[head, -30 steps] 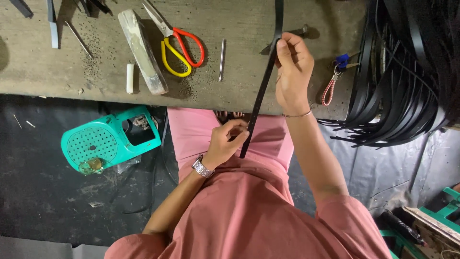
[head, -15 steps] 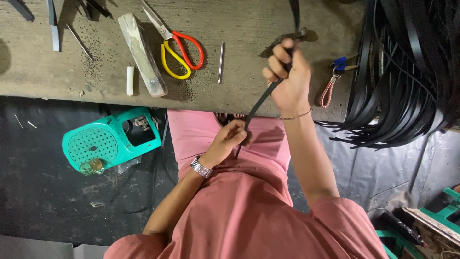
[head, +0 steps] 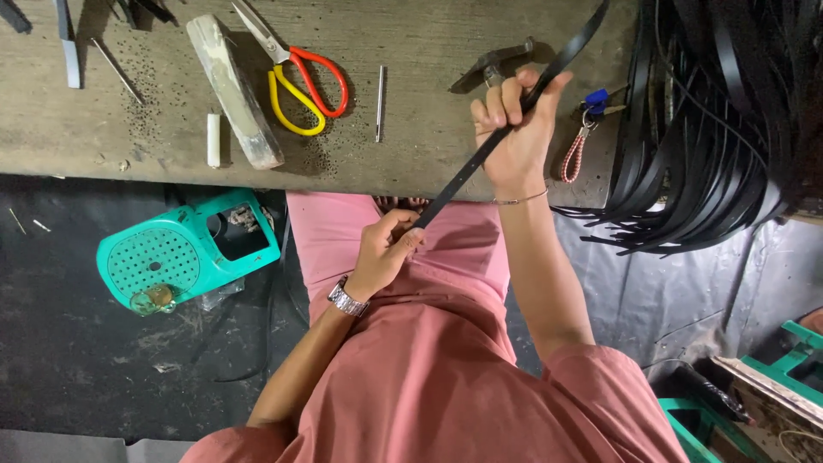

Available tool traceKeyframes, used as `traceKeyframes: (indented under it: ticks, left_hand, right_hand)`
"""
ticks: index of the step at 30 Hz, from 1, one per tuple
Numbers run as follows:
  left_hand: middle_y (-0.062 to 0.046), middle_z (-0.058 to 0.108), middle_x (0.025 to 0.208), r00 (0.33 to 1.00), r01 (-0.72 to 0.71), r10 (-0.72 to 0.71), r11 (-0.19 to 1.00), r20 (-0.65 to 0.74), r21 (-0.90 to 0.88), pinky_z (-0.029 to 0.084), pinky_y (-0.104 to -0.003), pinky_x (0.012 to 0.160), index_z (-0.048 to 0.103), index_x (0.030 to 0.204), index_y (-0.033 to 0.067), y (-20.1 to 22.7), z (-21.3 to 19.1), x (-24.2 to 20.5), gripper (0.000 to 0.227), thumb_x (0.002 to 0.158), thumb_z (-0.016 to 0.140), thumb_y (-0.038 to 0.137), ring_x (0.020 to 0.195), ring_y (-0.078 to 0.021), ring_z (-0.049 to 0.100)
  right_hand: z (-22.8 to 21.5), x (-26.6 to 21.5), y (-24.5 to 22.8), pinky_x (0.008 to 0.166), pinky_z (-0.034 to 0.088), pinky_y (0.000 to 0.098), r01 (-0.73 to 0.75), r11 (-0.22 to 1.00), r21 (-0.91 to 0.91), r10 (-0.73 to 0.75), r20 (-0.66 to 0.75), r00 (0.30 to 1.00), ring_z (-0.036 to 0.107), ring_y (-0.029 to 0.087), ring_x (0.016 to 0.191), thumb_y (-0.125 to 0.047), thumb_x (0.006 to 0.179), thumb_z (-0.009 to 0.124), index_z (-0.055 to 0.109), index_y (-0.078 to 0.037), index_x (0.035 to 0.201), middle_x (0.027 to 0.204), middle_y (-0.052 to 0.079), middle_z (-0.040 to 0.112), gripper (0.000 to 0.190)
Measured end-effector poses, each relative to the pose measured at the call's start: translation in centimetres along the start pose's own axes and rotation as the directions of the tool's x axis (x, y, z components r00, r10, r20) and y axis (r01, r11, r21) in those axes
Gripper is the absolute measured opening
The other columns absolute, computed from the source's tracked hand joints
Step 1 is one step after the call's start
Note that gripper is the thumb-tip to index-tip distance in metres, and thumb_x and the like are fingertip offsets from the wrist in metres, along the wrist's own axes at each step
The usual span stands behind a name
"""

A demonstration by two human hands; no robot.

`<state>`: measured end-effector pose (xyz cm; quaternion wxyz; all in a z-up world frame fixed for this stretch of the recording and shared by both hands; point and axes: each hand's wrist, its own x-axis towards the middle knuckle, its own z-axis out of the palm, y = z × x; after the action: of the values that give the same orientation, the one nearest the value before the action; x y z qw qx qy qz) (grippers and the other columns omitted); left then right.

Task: The person places a metal pin on a black leather strip and uses a hammer to drive it in. They repeat this process along the strip, then pick up another leather strip and continue hammering pins into it.

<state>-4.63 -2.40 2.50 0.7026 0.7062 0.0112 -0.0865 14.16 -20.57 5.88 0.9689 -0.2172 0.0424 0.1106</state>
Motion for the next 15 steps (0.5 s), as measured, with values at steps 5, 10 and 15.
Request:
traceKeyframes:
  ticks: [5, 10, 15]
  left_hand:
    - [-0.005, 0.071, 0.084, 0.999, -0.037, 0.038, 0.996, 0.019, -0.078, 0.050, -0.023, 0.051, 0.063, 0.115, 0.0008, 0.2, 0.1, -0.1, 0.028, 0.107, 0.054, 0.026, 0.057, -0.0100, 0.058]
    - [-0.007, 0.071, 0.088, 0.999, -0.033, 0.036, 0.990, 0.023, -0.135, 0.051, -0.023, 0.052, 0.063, 0.119, -0.0013, 0.6, 0.2, 0.1, 0.030, 0.109, 0.050, 0.025, 0.057, -0.0100, 0.057]
    - [-0.005, 0.070, 0.086, 0.999, -0.009, 0.013, 0.990, 0.030, -0.141, 0.049, -0.022, 0.050, 0.063, 0.117, -0.0007, 0.7, 0.2, 0.2, 0.026, 0.109, 0.051, 0.021, 0.056, -0.0087, 0.055]
  right_hand:
    - [0.4, 0.3, 0.0, 0.078, 0.043, 0.0340, 0.031, 0.999, -0.027, -0.036, -0.208, 0.978, 0.058, 0.021, 0.076, -0.058, 0.094, 0.047, 0.070, -0.015, 0.087, 0.069, 0.001, 0.062, 0.049]
    - [-0.6, 0.3, -0.1, 0.098, 0.049, 0.0421, 0.070, 0.996, -0.063, -0.082, -0.224, 0.971, 0.069, 0.034, 0.114, -0.057, 0.095, 0.047, 0.073, -0.015, 0.103, 0.098, 0.007, 0.079, 0.050]
    - [-1.0, 0.2, -0.4, 0.113, 0.046, 0.0441, 0.065, 0.993, -0.103, -0.068, -0.029, 0.997, 0.057, 0.033, 0.136, -0.058, 0.098, 0.043, 0.073, -0.017, 0.116, 0.133, 0.008, 0.069, 0.053]
